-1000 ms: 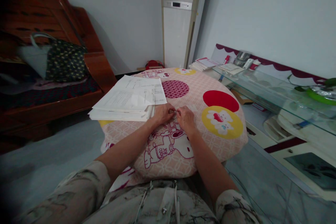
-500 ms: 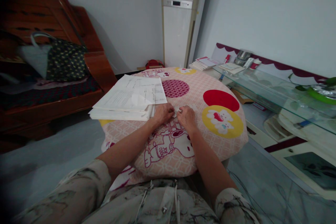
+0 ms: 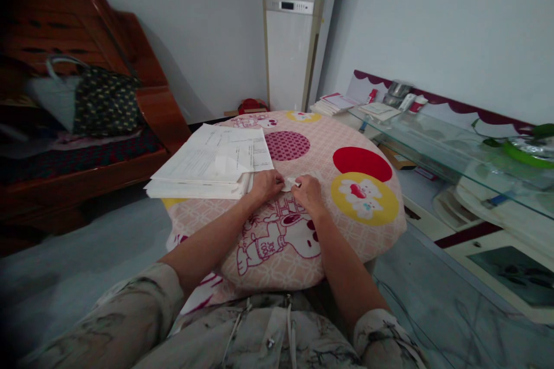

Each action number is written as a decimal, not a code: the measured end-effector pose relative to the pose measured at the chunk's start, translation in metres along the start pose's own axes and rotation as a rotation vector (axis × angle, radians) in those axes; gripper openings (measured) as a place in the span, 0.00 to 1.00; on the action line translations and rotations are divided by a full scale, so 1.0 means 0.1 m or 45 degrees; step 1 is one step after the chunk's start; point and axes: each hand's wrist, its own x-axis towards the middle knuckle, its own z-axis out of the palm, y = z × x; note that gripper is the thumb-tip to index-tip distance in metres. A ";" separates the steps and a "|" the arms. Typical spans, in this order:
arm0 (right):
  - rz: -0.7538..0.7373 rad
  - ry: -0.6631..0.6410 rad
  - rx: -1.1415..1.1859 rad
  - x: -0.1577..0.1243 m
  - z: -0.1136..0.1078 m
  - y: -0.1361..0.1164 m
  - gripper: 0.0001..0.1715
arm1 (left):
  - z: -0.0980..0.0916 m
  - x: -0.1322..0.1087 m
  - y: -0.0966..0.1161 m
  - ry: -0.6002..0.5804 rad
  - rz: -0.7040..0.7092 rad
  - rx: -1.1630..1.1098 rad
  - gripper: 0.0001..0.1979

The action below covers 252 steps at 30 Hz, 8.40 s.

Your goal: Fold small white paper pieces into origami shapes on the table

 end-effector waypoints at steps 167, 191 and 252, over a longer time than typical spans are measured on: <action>-0.237 -0.083 -0.351 -0.18 0.01 0.24 0.18 | 0.09 0.00 -0.22 0.079 0.031 -0.344 0.12; -0.180 -0.007 -0.190 -0.20 0.04 0.33 0.22 | -0.45 -0.01 -0.67 0.180 -0.295 0.151 0.17; 0.661 -0.313 1.529 -0.05 -0.32 0.30 0.29 | -0.09 -0.15 -0.14 -0.422 0.677 -0.357 0.37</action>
